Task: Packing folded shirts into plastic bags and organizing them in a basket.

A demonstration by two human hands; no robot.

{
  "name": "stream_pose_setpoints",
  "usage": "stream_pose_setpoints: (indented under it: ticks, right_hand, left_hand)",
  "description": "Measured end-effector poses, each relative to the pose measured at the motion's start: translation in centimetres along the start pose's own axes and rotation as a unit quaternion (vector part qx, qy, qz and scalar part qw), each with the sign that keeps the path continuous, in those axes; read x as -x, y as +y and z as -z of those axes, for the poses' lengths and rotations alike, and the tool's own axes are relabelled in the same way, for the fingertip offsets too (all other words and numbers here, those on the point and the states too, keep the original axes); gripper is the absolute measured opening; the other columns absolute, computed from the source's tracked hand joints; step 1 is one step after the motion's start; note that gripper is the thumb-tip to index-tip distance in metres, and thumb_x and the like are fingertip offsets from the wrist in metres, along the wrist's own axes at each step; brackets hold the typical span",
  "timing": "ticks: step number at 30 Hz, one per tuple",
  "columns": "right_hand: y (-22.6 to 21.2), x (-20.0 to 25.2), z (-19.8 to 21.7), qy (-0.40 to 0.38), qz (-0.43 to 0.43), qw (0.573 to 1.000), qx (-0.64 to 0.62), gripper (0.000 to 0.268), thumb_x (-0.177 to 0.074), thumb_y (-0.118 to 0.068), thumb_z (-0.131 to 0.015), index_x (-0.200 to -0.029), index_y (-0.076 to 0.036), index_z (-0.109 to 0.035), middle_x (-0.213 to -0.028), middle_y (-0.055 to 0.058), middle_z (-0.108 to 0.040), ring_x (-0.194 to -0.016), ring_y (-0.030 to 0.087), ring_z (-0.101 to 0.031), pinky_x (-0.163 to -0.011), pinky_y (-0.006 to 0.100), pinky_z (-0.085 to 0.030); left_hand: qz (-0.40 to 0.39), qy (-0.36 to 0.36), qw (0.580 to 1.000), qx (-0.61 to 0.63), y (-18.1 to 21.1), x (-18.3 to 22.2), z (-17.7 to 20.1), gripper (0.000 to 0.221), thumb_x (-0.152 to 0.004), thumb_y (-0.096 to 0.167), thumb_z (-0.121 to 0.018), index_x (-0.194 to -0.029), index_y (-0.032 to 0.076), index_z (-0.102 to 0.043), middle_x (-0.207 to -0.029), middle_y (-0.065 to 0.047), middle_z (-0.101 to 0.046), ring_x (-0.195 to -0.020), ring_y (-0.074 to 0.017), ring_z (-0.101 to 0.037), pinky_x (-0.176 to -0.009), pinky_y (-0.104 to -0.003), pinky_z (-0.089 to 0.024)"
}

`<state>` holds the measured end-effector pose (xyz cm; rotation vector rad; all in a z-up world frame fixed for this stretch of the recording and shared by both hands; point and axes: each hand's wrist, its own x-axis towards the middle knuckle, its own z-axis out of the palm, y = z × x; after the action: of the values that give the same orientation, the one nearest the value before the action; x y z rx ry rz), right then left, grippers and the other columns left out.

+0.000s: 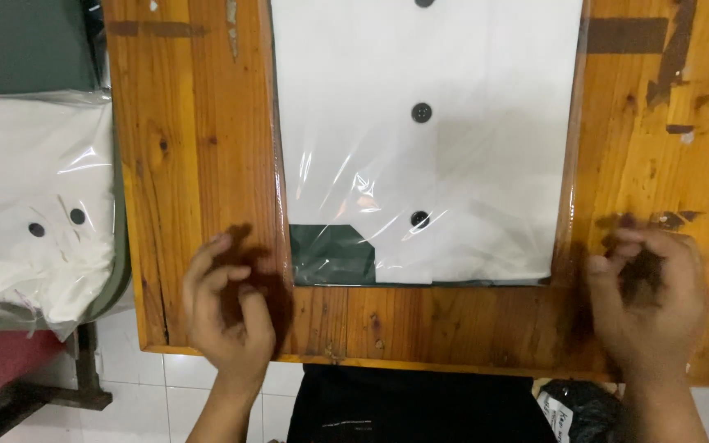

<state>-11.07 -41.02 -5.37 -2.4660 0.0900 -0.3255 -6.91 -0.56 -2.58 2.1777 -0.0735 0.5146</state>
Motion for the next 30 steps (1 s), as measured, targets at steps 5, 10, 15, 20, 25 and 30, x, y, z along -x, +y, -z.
stream_pose_setpoints:
  ticks: [5, 10, 15, 20, 25, 30]
  right_hand:
    - [-5.9, -3.1, -2.3, -0.054, 0.161, 0.981, 0.096, 0.056, -0.109, -0.033, -0.044, -0.154, -0.002, -0.036, -0.157, 0.018, -0.034, -0.148, 0.039, -0.029, -0.121, 0.065, -0.034]
    - [-6.9, -5.7, -6.3, -0.165, 0.239, 0.919, 0.266, 0.066, -0.111, -0.062, -0.026, -0.17, -0.034, -0.024, -0.171, 0.016, -0.002, -0.155, 0.038, 0.009, -0.115, 0.085, -0.004]
    - [-5.5, -5.9, -6.6, -0.184, 0.145, 0.968, 0.092, 0.068, -0.112, -0.033, -0.033, -0.169, -0.021, 0.001, -0.173, 0.019, 0.015, -0.162, 0.044, 0.015, -0.127, 0.077, 0.004]
    - [-6.2, -6.2, -6.6, -0.174, 0.146, 0.969, 0.093, 0.064, -0.113, -0.031, -0.031, -0.168, -0.02, -0.002, -0.173, 0.023, 0.009, -0.16, 0.045, 0.012, -0.125, 0.076, 0.004]
    - [-7.2, -5.2, -6.7, -0.117, 0.149, 0.961, 0.204, 0.068, -0.114, -0.04, -0.043, -0.169, -0.033, -0.003, -0.174, 0.016, 0.012, -0.157, 0.044, 0.019, -0.112, 0.092, 0.005]
    - [-7.0, -3.0, -6.0, 0.036, 0.254, 0.905, 0.341, 0.067, -0.115, -0.027, -0.055, -0.17, -0.018, -0.019, -0.174, 0.016, -0.009, -0.158, 0.048, -0.008, -0.113, 0.086, -0.031]
  left_hand:
    - [-0.198, -0.141, 0.954, -0.173, 3.4, -0.6, -2.3, 0.041, -0.098, 0.025, -0.049, -0.133, 0.007, -0.061, -0.149, -0.018, -0.055, -0.143, -0.0357, -0.05, -0.126, -0.052, -0.027]
    - [-0.192, -0.307, 0.855, -0.371, 1.7, -2.7, -7.2, 0.077, -0.109, 0.065, -0.023, -0.166, 0.013, -0.019, -0.173, -0.01, -0.018, -0.16, -0.0256, -0.016, -0.13, -0.048, -0.009]
    - [-0.092, -0.34, 0.889, -0.292, 1.3, -3.3, -6.8, 0.089, -0.105, 0.064, -0.023, -0.163, -0.003, -0.009, -0.171, -0.025, -0.005, -0.16, -0.0446, -0.002, -0.13, -0.064, -0.001]
    - [-0.048, -0.321, 0.925, -0.197, 0.4, -3.2, -7.1, 0.08, -0.109, 0.054, -0.02, -0.163, -0.002, -0.001, -0.172, -0.023, 0.0, -0.163, -0.0364, -0.001, -0.133, -0.055, 0.002]
    - [-0.062, -0.27, 0.914, -0.295, 0.3, -2.4, -7.2, 0.088, -0.107, 0.059, -0.035, -0.164, -0.001, -0.004, -0.171, -0.025, 0.003, -0.16, -0.0442, 0.005, -0.13, -0.063, 0.003]
    - [0.083, -0.261, 0.958, -0.087, 1.7, -3.3, -6.5, 0.073, -0.105, 0.029, -0.036, -0.161, -0.002, -0.001, -0.169, -0.03, 0.002, -0.157, -0.0438, 0.008, -0.124, -0.06, 0.013]
